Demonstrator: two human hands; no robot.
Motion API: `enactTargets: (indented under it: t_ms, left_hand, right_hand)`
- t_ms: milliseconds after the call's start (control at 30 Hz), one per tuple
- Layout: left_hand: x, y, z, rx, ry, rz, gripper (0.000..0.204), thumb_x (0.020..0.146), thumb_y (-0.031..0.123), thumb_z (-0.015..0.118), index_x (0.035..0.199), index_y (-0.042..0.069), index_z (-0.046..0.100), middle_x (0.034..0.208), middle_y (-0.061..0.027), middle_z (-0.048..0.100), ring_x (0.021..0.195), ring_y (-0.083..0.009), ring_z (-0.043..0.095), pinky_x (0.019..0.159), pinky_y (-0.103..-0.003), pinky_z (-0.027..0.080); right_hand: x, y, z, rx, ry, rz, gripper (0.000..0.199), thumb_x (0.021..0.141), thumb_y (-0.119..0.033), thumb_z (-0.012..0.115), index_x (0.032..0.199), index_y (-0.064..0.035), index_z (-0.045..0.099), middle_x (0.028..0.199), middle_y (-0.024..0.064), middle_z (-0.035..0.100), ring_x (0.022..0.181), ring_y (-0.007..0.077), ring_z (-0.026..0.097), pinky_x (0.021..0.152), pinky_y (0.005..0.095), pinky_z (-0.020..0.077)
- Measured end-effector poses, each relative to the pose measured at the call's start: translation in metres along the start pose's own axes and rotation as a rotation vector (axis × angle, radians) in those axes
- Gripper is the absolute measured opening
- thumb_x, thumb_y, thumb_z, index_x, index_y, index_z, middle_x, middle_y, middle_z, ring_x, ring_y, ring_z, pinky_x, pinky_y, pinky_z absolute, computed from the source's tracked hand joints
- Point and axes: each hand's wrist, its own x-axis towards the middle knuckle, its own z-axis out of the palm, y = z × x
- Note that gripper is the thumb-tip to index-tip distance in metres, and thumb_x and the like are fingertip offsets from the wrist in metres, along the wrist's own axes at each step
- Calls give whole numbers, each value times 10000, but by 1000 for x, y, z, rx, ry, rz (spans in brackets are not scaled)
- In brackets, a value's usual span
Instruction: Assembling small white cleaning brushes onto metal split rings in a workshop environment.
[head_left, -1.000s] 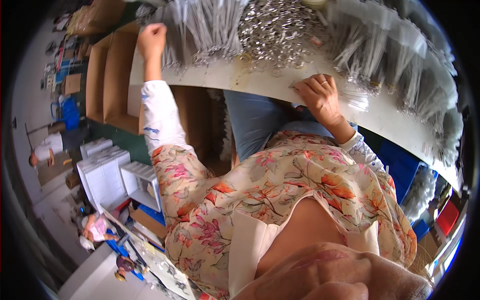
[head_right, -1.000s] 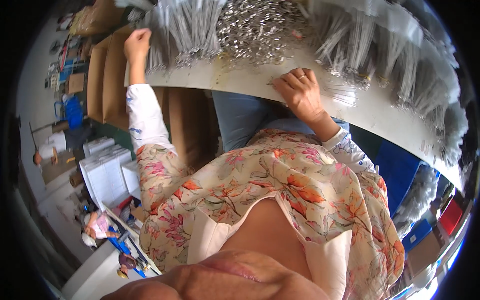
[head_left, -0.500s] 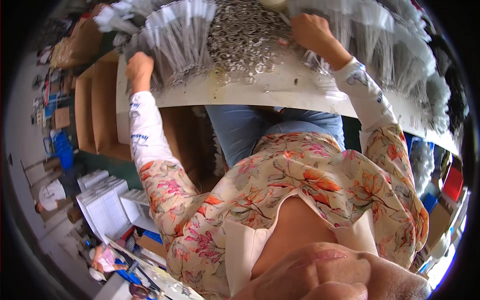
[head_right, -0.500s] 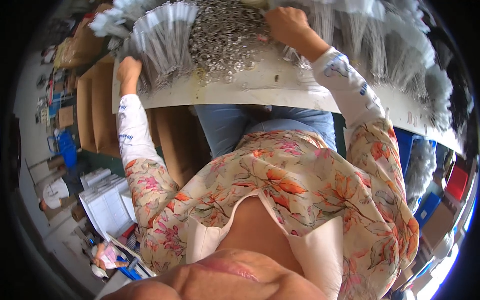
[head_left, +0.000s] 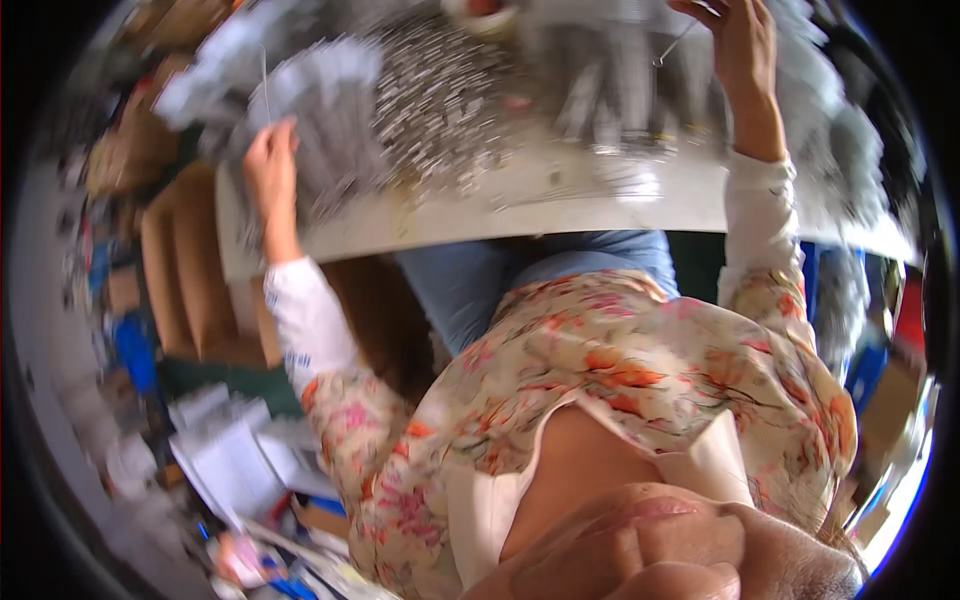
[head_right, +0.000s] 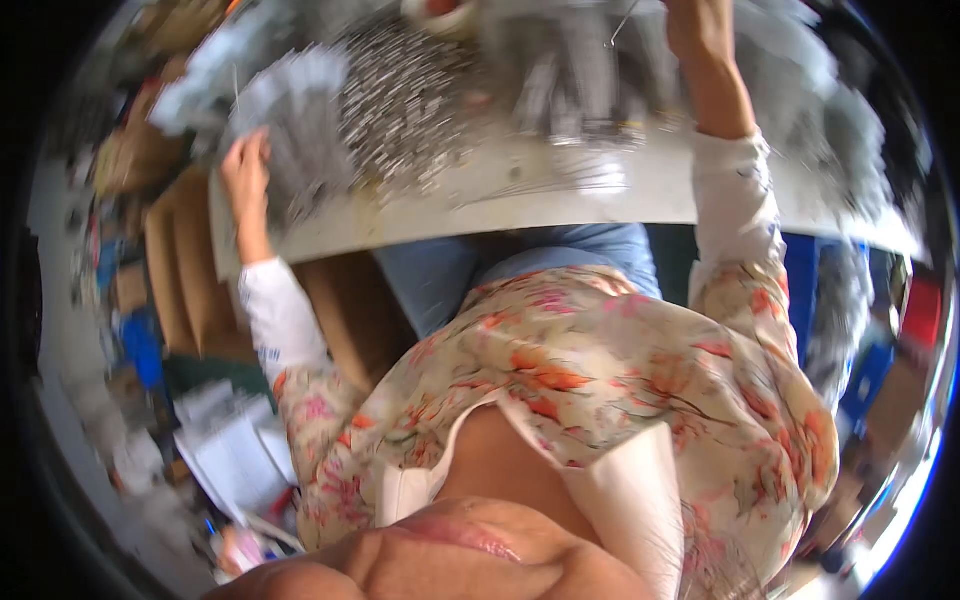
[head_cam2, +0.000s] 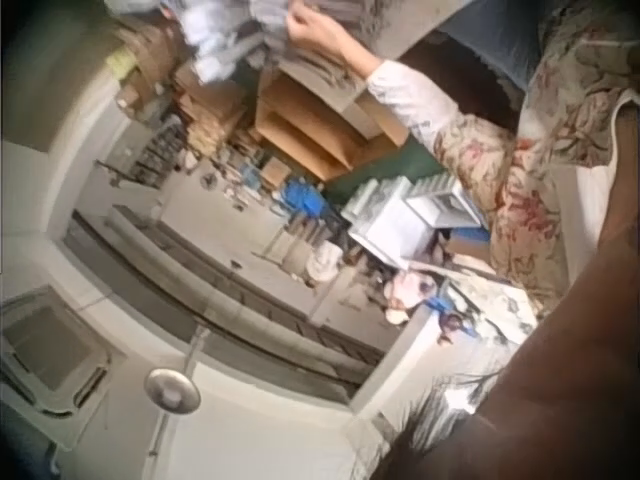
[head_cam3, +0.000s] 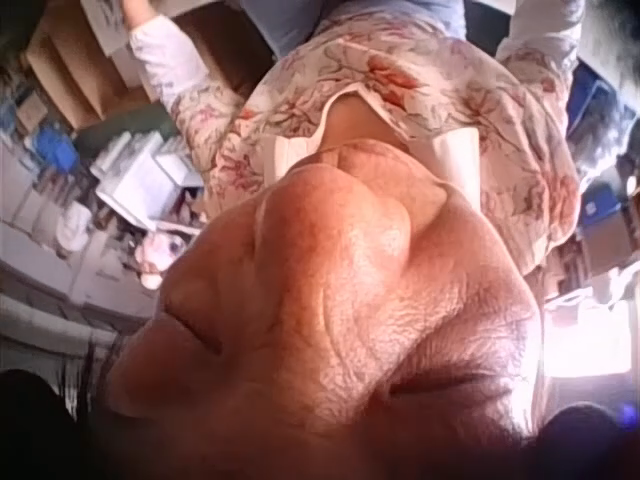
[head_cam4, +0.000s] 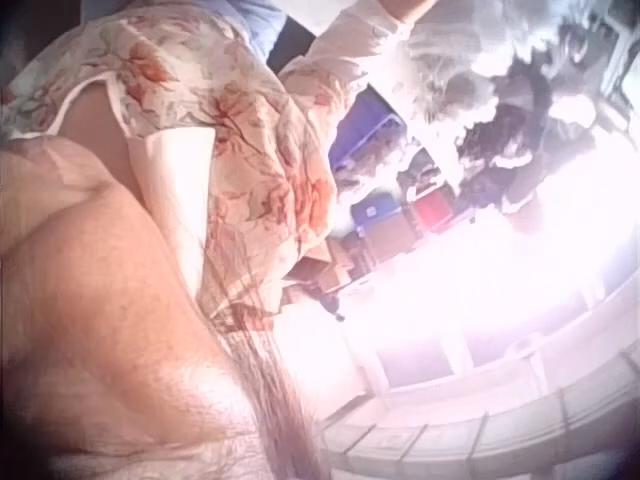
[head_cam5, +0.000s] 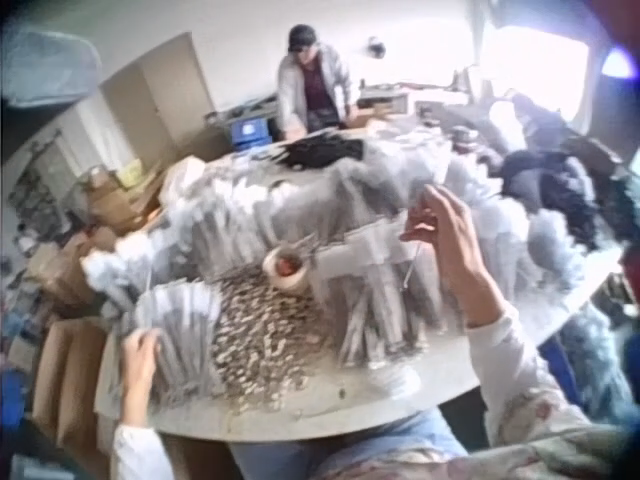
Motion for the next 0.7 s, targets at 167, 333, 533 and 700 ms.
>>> enactTargets:
  t_ms: [167, 333, 533, 700]
  left_hand:
    - [18, -46, 8, 264, -83, 138, 239, 802, 249, 634, 840, 14, 654, 786, -147, 678, 747, -238, 665, 687, -319, 497]
    - [18, 2, 12, 450, -135, 118, 235, 796, 218, 592, 823, -15, 614, 728, -121, 653, 633, -213, 604, 635, -320, 469]
    - [46, 2, 26, 157, 77, 256, 190, 849, 155, 541, 886, -25, 587, 826, -113, 662, 727, -191, 590, 712, -303, 458]
    - [55, 30, 3, -194, 420, 174, 255, 923, 152, 510, 1109, -8, 578, 916, -65, 641, 758, -115, 559, 576, -210, 413]
  right_hand:
    - [20, 19, -98, -652, -30, -407, 205, 887, -203, 503, 878, -31, 613, 713, -2, 549, 644, 113, 477, 577, 283, 402]
    - [-1, 29, -136, -1101, 59, 0, 215, 753, -225, 636, 828, -28, 673, 640, 130, 622, 566, 204, 586, 564, 347, 465]
    - [9, 56, -141, -1137, -11, 57, 212, 690, -247, 666, 746, -46, 709, 638, 148, 646, 551, 228, 630, 593, 356, 511]
    - [33, 42, -156, -971, 190, -158, 232, 734, -241, 637, 804, -25, 682, 679, 122, 644, 615, 178, 597, 585, 325, 478]
